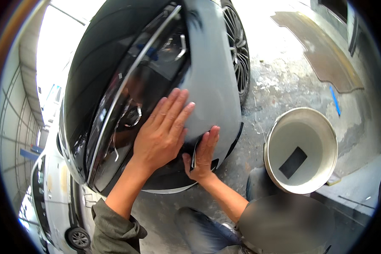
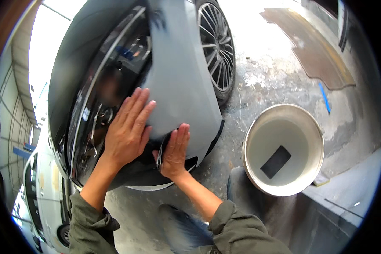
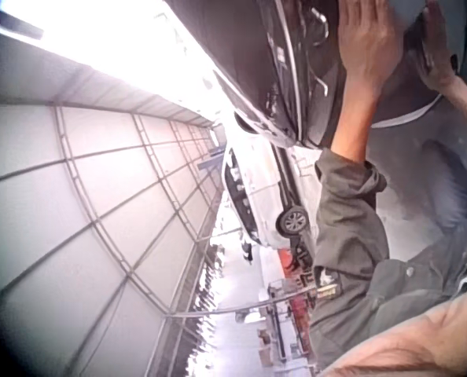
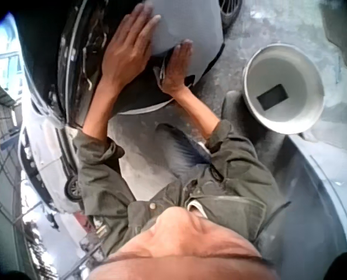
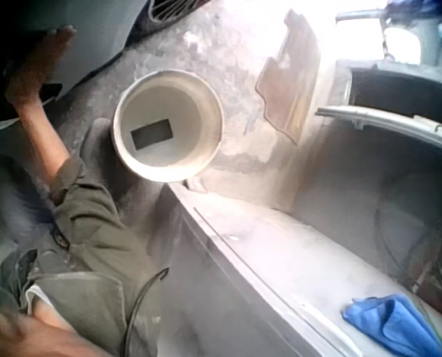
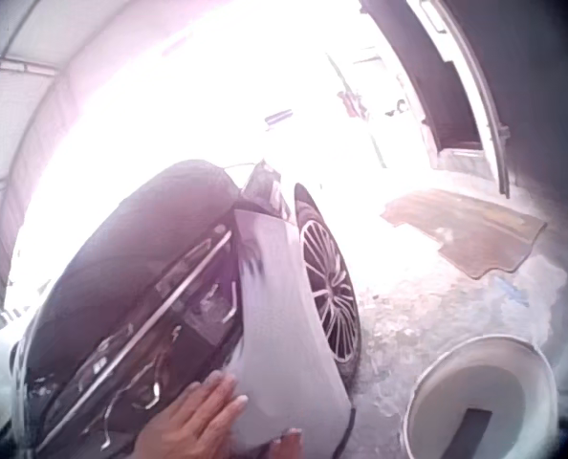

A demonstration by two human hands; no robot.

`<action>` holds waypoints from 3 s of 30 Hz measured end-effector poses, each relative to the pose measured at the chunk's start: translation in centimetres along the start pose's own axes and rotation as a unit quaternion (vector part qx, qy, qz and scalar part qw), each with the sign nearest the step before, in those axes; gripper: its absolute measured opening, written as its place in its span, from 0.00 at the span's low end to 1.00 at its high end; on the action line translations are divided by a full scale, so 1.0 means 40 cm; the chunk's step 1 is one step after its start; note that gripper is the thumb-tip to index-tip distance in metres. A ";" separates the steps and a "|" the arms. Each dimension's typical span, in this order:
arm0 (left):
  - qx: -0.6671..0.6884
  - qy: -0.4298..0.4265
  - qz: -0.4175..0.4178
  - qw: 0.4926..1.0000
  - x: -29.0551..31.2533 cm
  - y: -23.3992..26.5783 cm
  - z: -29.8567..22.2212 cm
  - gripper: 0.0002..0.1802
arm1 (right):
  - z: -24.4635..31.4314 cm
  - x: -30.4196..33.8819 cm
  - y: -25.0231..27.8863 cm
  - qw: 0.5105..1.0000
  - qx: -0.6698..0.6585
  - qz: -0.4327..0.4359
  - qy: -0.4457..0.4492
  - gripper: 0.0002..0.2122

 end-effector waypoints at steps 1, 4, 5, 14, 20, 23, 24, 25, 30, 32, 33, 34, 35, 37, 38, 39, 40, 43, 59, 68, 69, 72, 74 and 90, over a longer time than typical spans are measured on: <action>-0.006 0.009 0.019 1.000 0.023 0.002 -0.001 0.35 | -0.033 -0.013 0.010 1.000 0.003 0.017 0.025 0.40; -0.044 0.039 0.088 0.994 0.215 0.005 0.014 0.38 | -0.095 -0.187 0.029 0.999 -0.043 0.021 -0.001 0.37; -0.064 0.050 0.111 0.991 0.324 0.020 0.026 0.39 | -0.098 -0.270 0.023 0.996 -0.080 0.024 -0.039 0.36; -0.138 0.020 0.009 0.990 0.495 -0.034 0.052 0.32 | 0.023 -0.088 -0.002 0.972 0.050 0.028 0.228 0.34; -0.144 0.038 0.021 0.989 0.507 0.010 0.038 0.32 | -0.068 -0.266 0.047 0.965 -0.010 0.051 0.259 0.33; -0.148 0.030 0.019 0.988 0.486 0.017 0.040 0.32 | -0.042 -0.203 0.052 0.910 0.022 0.096 0.403 0.29; -0.143 0.031 0.019 0.989 0.484 0.011 0.040 0.33 | -0.005 -0.177 0.051 0.862 0.054 0.099 0.494 0.27; -0.135 0.032 0.012 0.990 0.486 0.004 0.041 0.33 | 0.052 -0.168 0.056 0.833 0.076 0.127 0.534 0.27; -0.159 0.055 0.009 0.986 0.651 0.015 0.060 0.32 | 0.020 -0.310 0.086 0.727 0.091 0.125 0.668 0.23; -0.184 0.048 -0.014 0.982 0.715 0.011 0.067 0.32 | -0.064 -0.414 0.120 0.705 0.128 0.150 0.681 0.21; -0.186 0.054 -0.028 0.981 0.711 0.015 0.061 0.31 | -0.045 -0.405 0.123 0.718 0.121 0.160 0.666 0.21; -0.184 0.053 -0.031 0.981 0.709 0.010 0.067 0.31 | -0.021 -0.384 0.129 0.731 0.122 0.173 0.649 0.21; -0.184 0.052 -0.032 0.981 0.708 0.006 0.071 0.31 | 0.009 -0.341 0.109 0.732 0.127 0.162 0.649 0.22; -0.179 0.062 -0.035 0.981 0.703 0.006 0.069 0.31 | 0.112 -0.256 0.068 0.723 0.104 0.162 0.663 0.25; -0.165 0.071 -0.042 0.983 0.695 -0.005 0.066 0.32 | 0.163 -0.214 0.056 0.711 0.098 0.210 0.664 0.25; -0.152 0.078 -0.046 0.984 0.687 -0.013 0.064 0.32 | 0.209 -0.178 0.043 0.689 0.105 0.234 0.678 0.27; -0.156 0.077 -0.046 0.984 0.684 -0.014 0.064 0.32 | 0.241 -0.157 0.027 0.676 0.095 0.235 0.692 0.29; -0.168 0.072 -0.039 0.982 0.699 -0.012 0.064 0.33 | 0.213 -0.216 0.030 0.646 0.062 0.230 0.725 0.29; -0.161 0.061 -0.039 0.984 0.730 -0.006 0.074 0.34 | 0.214 -0.323 0.040 0.598 0.045 0.290 0.746 0.29; -0.155 0.003 0.086 0.984 0.716 0.043 0.120 0.31 | -0.031 -0.330 0.081 0.937 0.073 0.126 0.317 0.39; -0.149 -0.021 0.096 0.984 0.728 0.060 0.133 0.31 | 0.000 -0.297 0.045 0.969 0.037 0.082 0.230 0.39; -0.124 -0.090 0.106 0.983 0.744 0.064 0.179 0.31 | 0.141 -0.172 -0.037 0.998 0.011 -0.060 0.019 0.36; -0.125 -0.102 0.103 0.982 0.764 0.039 0.187 0.31 | 0.249 -0.055 -0.050 0.996 0.038 -0.075 0.000 0.39; -0.220 -0.086 0.128 0.963 0.776 0.078 0.201 0.36 | 0.203 0.259 -0.127 0.961 -0.033 -0.065 -0.266 0.40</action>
Point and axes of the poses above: each hand's wrist, its own x-axis away from the middle knuckle, its own y-axis out of the back of the hand, z = x × y, the point moved 1 cm from there along -x, towards the middle knuckle, and after that the axes turned 14 degrees about x, right-handed, at the moved point
